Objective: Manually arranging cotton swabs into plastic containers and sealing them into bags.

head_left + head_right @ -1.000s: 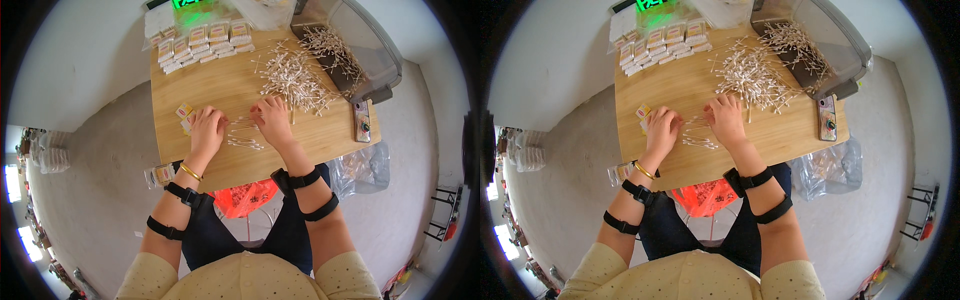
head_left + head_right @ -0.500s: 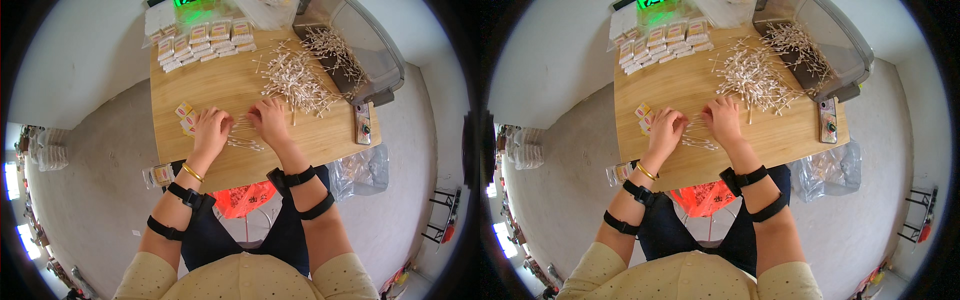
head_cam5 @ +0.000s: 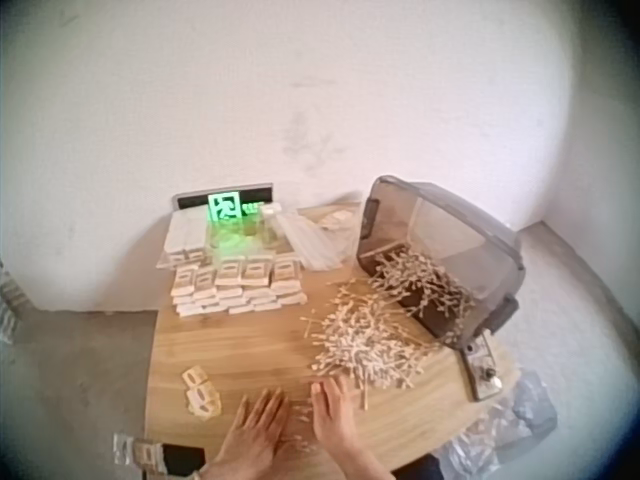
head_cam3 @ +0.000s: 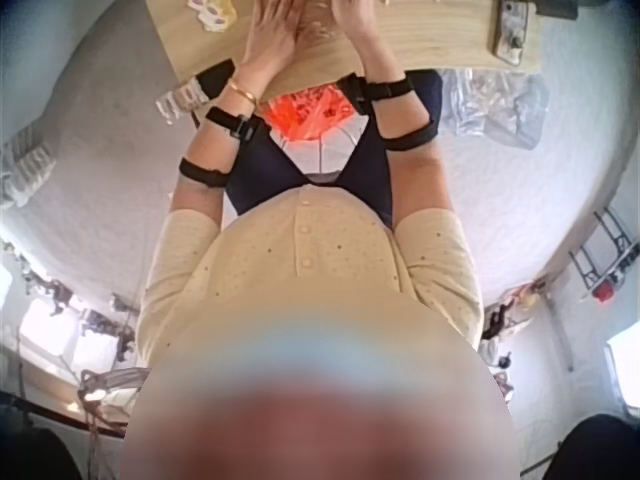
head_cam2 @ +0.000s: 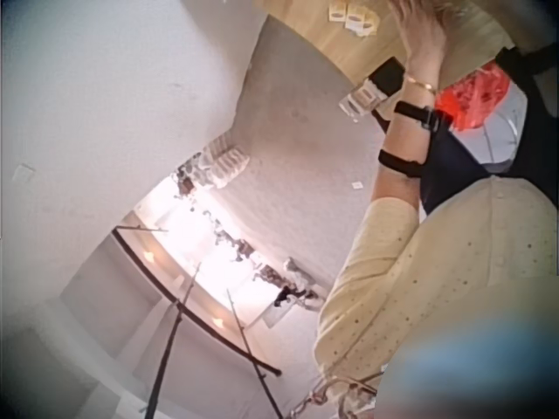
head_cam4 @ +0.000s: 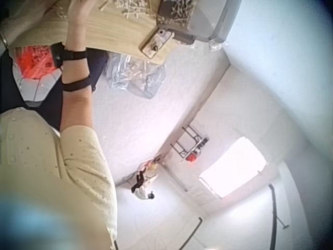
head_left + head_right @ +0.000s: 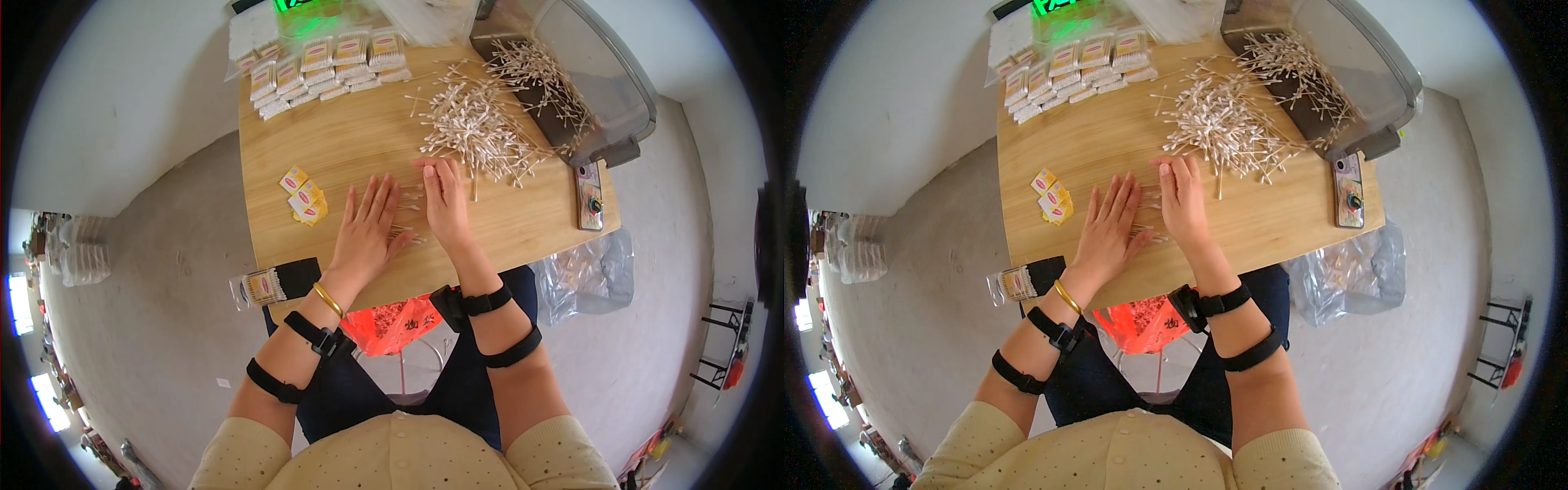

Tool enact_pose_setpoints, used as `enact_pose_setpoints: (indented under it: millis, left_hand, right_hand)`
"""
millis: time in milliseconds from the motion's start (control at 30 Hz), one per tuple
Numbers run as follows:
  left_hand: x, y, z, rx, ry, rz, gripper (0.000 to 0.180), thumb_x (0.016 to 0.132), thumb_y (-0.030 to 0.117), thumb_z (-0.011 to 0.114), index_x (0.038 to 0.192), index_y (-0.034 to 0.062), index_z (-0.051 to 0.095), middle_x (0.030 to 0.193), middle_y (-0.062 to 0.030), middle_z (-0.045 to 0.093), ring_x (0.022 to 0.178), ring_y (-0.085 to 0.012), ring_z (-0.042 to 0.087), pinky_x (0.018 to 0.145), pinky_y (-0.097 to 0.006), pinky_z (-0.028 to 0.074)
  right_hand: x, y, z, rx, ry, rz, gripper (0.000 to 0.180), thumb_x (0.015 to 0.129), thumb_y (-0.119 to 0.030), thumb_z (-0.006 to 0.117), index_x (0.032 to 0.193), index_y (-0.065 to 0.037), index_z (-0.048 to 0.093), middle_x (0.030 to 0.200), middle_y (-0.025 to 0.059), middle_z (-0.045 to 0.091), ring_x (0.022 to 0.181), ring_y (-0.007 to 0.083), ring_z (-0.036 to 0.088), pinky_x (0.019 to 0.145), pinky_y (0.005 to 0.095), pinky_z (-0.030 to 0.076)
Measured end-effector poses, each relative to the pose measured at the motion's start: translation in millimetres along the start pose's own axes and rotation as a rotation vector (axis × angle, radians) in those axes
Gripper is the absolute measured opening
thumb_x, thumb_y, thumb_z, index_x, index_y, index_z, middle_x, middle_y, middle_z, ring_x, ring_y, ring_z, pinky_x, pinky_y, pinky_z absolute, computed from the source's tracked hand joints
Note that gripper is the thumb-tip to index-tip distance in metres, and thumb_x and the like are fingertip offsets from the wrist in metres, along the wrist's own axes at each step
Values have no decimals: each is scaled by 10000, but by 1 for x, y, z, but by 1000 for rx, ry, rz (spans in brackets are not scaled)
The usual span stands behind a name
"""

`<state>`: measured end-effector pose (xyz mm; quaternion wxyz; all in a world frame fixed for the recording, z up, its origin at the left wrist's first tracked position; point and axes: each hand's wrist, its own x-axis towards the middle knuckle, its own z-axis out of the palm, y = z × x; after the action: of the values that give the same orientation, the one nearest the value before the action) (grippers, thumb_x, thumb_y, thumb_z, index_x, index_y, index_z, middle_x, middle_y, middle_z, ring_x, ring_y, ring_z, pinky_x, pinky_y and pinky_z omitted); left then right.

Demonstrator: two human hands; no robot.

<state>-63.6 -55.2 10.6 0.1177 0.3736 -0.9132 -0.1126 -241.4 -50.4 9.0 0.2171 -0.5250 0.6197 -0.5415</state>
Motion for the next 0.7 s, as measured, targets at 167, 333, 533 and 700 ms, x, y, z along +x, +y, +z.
enact_pose_setpoints:
  millis: [167, 333, 533, 700]
  left_hand:
    - [12, -2, -2, 79, -46, -12, 845, 1008, 534, 518, 1598, -17, 267, 1675, -182, 268, 1564, -337, 228, 1269, -568, 100]
    - [12, -2, -3, 87, -36, -2, 860, 1006, 539, 527, 1600, -23, 261, 1678, -177, 273, 1565, -326, 233, 1269, -566, 101]
    - [0, 0, 1, -66, 31, -16, 803, 990, 459, 593, 1568, -24, 315, 1593, -225, 371, 1505, -369, 325, 1265, -539, 190]
    - [-14, -2, -1, -181, 14, -13, 827, 950, 409, 660, 1559, -36, 321, 1576, -240, 379, 1492, -397, 333, 1261, -535, 208]
  right_hand:
    - [-4, 7, 2, 73, 15, 46, 297, 1113, -217, 433, 1134, -23, 657, 1029, 133, 567, 954, 269, 551, 860, 361, 454]
    - [-4, 12, 3, 189, 80, 41, 329, 1126, -246, 407, 1190, -14, 632, 1095, 137, 577, 1033, 257, 561, 950, 348, 447]
    - [-5, 5, 15, 216, -52, 3, 361, 1131, -271, 396, 1248, 4, 600, 1141, 142, 571, 1079, 265, 559, 989, 349, 442]
    - [-24, -6, 19, 395, -111, 111, 363, 1136, -275, 391, 1270, -4, 591, 1176, 96, 598, 1088, 191, 555, 989, 318, 435]
